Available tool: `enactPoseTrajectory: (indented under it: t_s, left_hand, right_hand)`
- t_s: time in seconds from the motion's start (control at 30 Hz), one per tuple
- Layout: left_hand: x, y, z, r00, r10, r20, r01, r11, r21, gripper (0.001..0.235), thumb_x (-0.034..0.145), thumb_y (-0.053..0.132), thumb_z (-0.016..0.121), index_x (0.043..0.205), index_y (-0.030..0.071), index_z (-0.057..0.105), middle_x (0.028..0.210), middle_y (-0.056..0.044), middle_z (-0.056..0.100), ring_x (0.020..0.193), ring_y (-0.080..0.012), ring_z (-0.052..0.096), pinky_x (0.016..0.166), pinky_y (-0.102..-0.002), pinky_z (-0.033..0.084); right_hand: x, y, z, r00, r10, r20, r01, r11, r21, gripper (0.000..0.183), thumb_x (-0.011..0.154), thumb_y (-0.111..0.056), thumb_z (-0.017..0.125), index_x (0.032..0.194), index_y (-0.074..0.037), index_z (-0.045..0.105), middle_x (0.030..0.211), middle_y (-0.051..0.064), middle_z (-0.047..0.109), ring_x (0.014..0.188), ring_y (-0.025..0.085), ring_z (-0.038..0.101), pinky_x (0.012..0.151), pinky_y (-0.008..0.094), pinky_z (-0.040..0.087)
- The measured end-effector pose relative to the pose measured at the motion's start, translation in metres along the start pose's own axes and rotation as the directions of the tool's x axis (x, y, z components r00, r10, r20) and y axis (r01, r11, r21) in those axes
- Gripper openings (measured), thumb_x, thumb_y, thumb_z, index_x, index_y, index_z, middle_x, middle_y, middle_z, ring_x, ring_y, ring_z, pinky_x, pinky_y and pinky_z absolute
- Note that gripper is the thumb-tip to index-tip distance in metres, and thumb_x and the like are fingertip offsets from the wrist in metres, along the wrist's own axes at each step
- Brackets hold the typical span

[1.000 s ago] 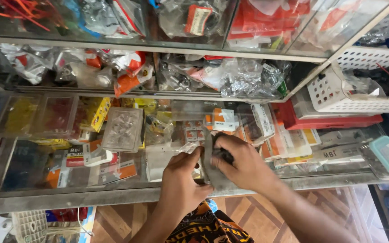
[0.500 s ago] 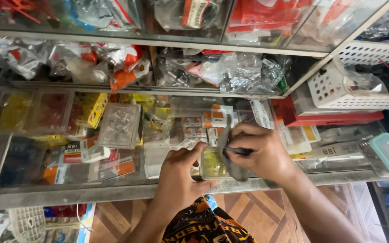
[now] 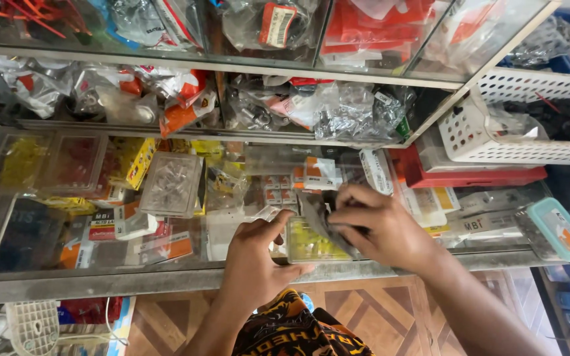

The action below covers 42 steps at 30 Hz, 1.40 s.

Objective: The person wipes a black box and several small plastic containers with a cloth on a glass display counter. The person handles the items one by one, wiping them down and placing them back on the counter.

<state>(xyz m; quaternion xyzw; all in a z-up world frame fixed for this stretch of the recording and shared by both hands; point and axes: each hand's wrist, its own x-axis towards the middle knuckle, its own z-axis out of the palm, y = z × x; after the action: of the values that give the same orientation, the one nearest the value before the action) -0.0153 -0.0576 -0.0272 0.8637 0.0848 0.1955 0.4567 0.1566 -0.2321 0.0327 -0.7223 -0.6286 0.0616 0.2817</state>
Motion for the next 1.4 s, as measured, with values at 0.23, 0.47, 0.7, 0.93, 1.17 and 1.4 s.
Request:
enactPoseTrajectory:
  t_s: [0.23, 0.47, 0.7, 0.93, 1.17, 1.4]
  left_hand:
    - [0.001, 0.001, 0.0, 0.999, 0.025, -0.025, -0.024, 0.999, 0.025, 0.084, 0.053, 0.032, 0.096, 0.122, -0.003, 0.065, 0.089, -0.019, 0.074, 0.082, -0.0319, 0.071, 0.088, -0.044, 0.05]
    - [0.002, 0.002, -0.001, 1.0, 0.003, -0.021, -0.003, 1.0, 0.031, 0.059, 0.054, 0.033, 0.097, 0.1, 0.005, 0.072, 0.085, -0.016, 0.074, 0.08, -0.0329, 0.071, 0.084, -0.045, 0.051]
    - [-0.003, -0.012, 0.01, 0.997, -0.07, -0.015, 0.071, 0.997, 0.038, 0.069, 0.055, 0.029, 0.092, 0.116, 0.003, 0.073, 0.089, -0.016, 0.076, 0.08, -0.0283, 0.074, 0.087, -0.041, 0.054]
    - [0.0, 0.008, -0.002, 0.997, -0.071, 0.004, 0.071, 0.997, 0.036, 0.091, 0.056, 0.037, 0.095, 0.132, -0.001, 0.063, 0.091, -0.018, 0.075, 0.082, -0.029, 0.071, 0.092, -0.043, 0.049]
    - [-0.003, 0.001, 0.001, 0.996, -0.084, -0.002, 0.084, 0.993, 0.078, 0.087, 0.058, 0.034, 0.094, 0.133, 0.004, 0.064, 0.087, -0.016, 0.073, 0.08, -0.0285, 0.068, 0.087, -0.043, 0.049]
    - [-0.011, 0.002, 0.005, 0.978, 0.125, -0.167, -0.111, 0.99, 0.088, 0.058, 0.065, 0.022, 0.089, 0.12, 0.008, 0.074, 0.094, -0.012, 0.075, 0.087, -0.027, 0.07, 0.081, -0.038, 0.054]
  right_hand:
    - [-0.024, -0.016, 0.031, 0.993, -0.053, -0.108, 0.057, 0.998, 0.035, 0.028, 0.08, 0.008, 0.067, 0.098, -0.009, 0.08, 0.101, 0.008, 0.066, 0.087, 0.02, 0.066, 0.066, 0.035, 0.054]
    - [0.003, -0.032, 0.022, 0.993, -0.046, -0.111, 0.032, 0.992, -0.124, 0.038, 0.069, 0.006, 0.071, 0.104, -0.003, 0.082, 0.092, 0.01, 0.056, 0.085, 0.024, 0.057, 0.067, 0.041, 0.039]
    - [-0.023, -0.018, 0.035, 0.996, -0.082, -0.042, 0.083, 0.996, 0.019, 0.045, 0.068, 0.015, 0.063, 0.104, -0.005, 0.08, 0.099, 0.009, 0.055, 0.092, 0.026, 0.058, 0.077, 0.04, 0.051]
    - [-0.047, 0.005, 0.014, 0.99, 0.065, -0.129, -0.043, 0.985, 0.17, 0.044, 0.07, 0.02, 0.063, 0.103, -0.003, 0.08, 0.106, 0.01, 0.059, 0.099, 0.026, 0.062, 0.082, 0.037, 0.054]
    - [-0.049, -0.034, 0.027, 0.977, -0.067, -0.203, 0.129, 0.943, 0.307, 0.02, 0.084, 0.003, 0.077, 0.097, -0.012, 0.076, 0.117, 0.008, 0.062, 0.116, 0.026, 0.06, 0.096, 0.039, 0.053]
    - [-0.03, -0.053, 0.043, 0.989, -0.078, -0.127, 0.069, 0.995, -0.069, 0.031, 0.084, -0.026, 0.077, 0.112, -0.013, 0.08, 0.137, 0.019, 0.054, 0.134, 0.044, 0.048, 0.105, 0.06, 0.039]
